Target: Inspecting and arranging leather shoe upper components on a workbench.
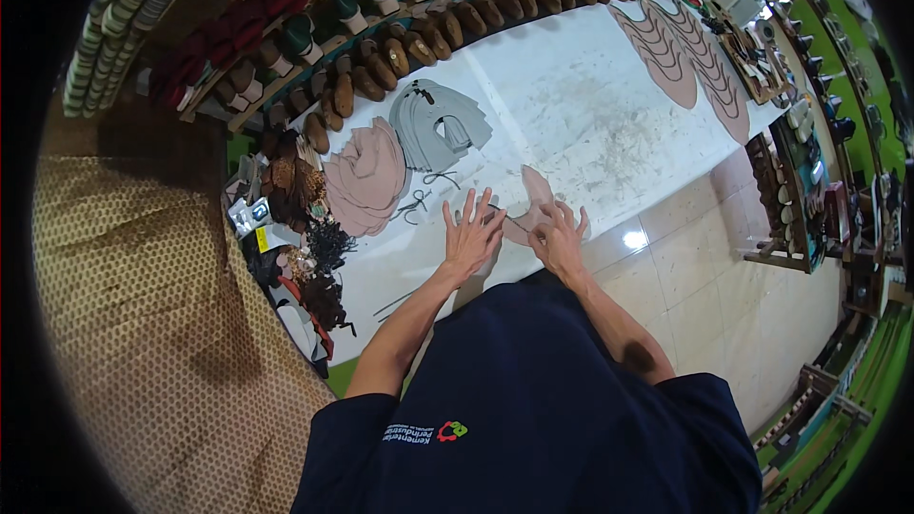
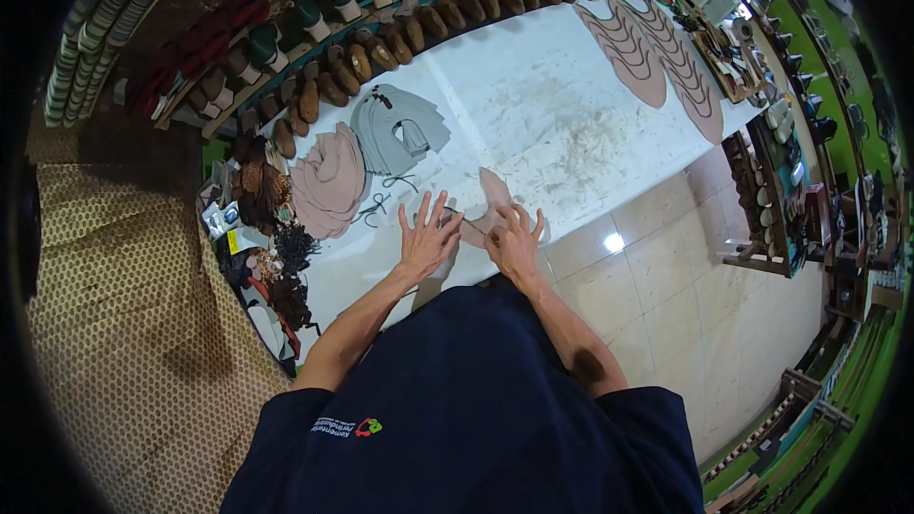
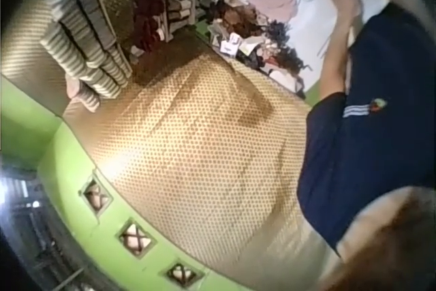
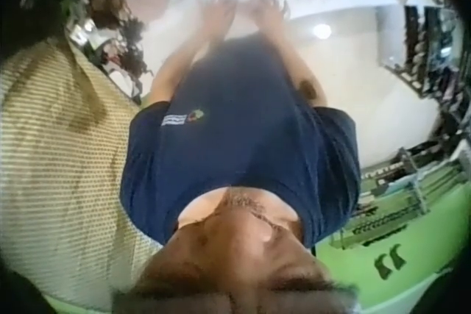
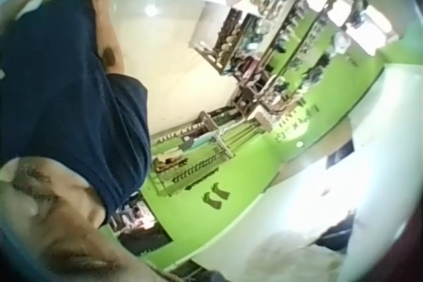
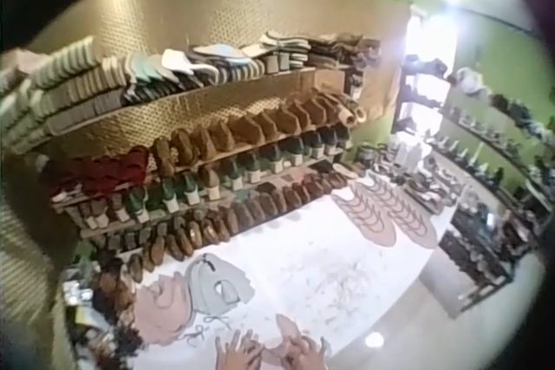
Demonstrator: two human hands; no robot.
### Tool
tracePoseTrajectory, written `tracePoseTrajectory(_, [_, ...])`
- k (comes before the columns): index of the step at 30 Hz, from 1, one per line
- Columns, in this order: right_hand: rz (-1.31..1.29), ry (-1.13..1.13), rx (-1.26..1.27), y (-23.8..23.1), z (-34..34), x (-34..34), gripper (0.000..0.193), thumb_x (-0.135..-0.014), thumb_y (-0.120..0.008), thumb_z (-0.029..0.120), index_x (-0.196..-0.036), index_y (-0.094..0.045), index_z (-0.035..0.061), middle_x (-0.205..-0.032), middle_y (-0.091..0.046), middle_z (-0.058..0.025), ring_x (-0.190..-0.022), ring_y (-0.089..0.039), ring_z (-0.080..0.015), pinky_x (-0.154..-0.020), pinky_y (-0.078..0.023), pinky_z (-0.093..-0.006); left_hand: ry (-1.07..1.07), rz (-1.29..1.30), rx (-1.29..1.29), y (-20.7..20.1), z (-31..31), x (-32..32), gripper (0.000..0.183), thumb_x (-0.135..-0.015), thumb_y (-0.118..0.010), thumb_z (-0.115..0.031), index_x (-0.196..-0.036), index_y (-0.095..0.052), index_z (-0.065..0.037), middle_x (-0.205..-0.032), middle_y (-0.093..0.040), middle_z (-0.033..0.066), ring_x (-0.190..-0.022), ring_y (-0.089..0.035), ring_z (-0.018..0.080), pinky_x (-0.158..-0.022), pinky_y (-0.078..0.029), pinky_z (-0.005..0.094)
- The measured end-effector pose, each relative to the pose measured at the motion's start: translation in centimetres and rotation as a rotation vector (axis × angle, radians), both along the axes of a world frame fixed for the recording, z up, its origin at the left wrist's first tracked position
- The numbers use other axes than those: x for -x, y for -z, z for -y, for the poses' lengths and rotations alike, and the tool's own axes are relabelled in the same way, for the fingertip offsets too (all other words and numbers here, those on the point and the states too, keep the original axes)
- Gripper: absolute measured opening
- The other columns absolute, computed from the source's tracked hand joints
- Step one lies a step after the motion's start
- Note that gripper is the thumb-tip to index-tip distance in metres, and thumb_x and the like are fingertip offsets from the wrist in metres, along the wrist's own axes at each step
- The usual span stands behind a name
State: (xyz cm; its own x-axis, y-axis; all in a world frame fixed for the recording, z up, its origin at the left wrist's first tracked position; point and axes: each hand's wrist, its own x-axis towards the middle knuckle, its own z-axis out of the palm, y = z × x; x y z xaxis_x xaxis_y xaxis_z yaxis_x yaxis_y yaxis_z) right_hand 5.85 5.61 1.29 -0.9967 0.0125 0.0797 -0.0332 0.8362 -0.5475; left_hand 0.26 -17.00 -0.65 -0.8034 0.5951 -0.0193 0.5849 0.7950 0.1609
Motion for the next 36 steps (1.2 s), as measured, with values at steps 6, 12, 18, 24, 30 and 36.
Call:
tracePoseTrajectory(6, [0.019,0.023,-0.001,0.2,-0.6,0.7,0.017,-0.082,-0.078,0.024,-0.08,-0.079,0.0069,-0.139,-0.061,-0.0082,-0.145,-0.042,-0.037,-0.121,-0.012,-0.0709,-0.068,0.039,-0.051,0.7,-0.2,-0.7,0.054,-0.101,-0.063,-0.039,-0.154,-0.053,-0.035,-0.177,-0.016,0.0105,-0.161,-0.013,0.0388,-0.114,-0.011,0.0799])
tracePoseTrajectory(12, [0.026,0.018,-0.004,0.6,-0.7,0.8,0.017,-0.082,-0.076,0.024,-0.079,-0.08,0.0072,-0.14,-0.061,-0.0089,-0.146,-0.041,-0.037,-0.121,-0.011,-0.0699,-0.1,0.099,-0.102,0.5,-0.6,-0.7,0.052,-0.102,-0.063,-0.035,-0.153,-0.054,-0.037,-0.177,-0.016,0.0108,-0.161,-0.012,0.0388,-0.114,-0.011,0.0796])
tracePoseTrajectory(18, [0.039,0.025,-0.016,0.7,-0.8,1.0,0.016,-0.082,-0.077,0.024,-0.08,-0.08,0.0084,-0.141,-0.061,-0.0094,-0.147,-0.04,-0.0369,-0.122,-0.01,-0.0693,-0.057,0.069,-0.084,0.7,-0.6,-0.8,0.049,-0.103,-0.062,-0.032,-0.15,-0.056,-0.038,-0.176,-0.019,0.0103,-0.16,-0.016,0.0388,-0.113,-0.012,0.0797])
tracePoseTrajectory(24, [0.019,0.024,-0.035,0.8,-1.1,1.7,0.016,-0.082,-0.077,0.025,-0.079,-0.078,0.0085,-0.141,-0.061,-0.0091,-0.146,-0.04,-0.037,-0.121,-0.012,-0.0696,-0.009,0.013,-0.024,0.8,-0.6,-0.8,0.048,-0.102,-0.061,-0.029,-0.15,-0.057,-0.037,-0.176,-0.021,0.0097,-0.16,-0.017,0.0378,-0.114,-0.011,0.0794])
tracePoseTrajectory(30, [0.018,0.01,-0.028,0.7,-1.4,2.5,0.018,-0.084,-0.074,0.024,-0.079,-0.078,0.0067,-0.139,-0.062,-0.0109,-0.144,-0.042,-0.0386,-0.121,-0.012,-0.0717,-0.061,0.061,-0.048,0.4,-1.2,-1.2,0.049,-0.102,-0.061,-0.028,-0.15,-0.056,-0.036,-0.176,-0.02,0.0091,-0.161,-0.015,0.0378,-0.115,-0.01,0.079])
tracePoseTrajectory(36, [0.013,-0.023,-0.044,0.5,-1.7,3.3,0.018,-0.083,-0.075,0.023,-0.078,-0.078,0.0067,-0.139,-0.063,-0.0109,-0.143,-0.043,-0.0384,-0.121,-0.013,-0.0714,-0.043,0.019,-0.036,0.6,-1.1,-1.4,0.048,-0.102,-0.062,-0.029,-0.149,-0.058,-0.035,-0.175,-0.022,0.0094,-0.16,-0.017,0.0386,-0.114,-0.013,0.0795])
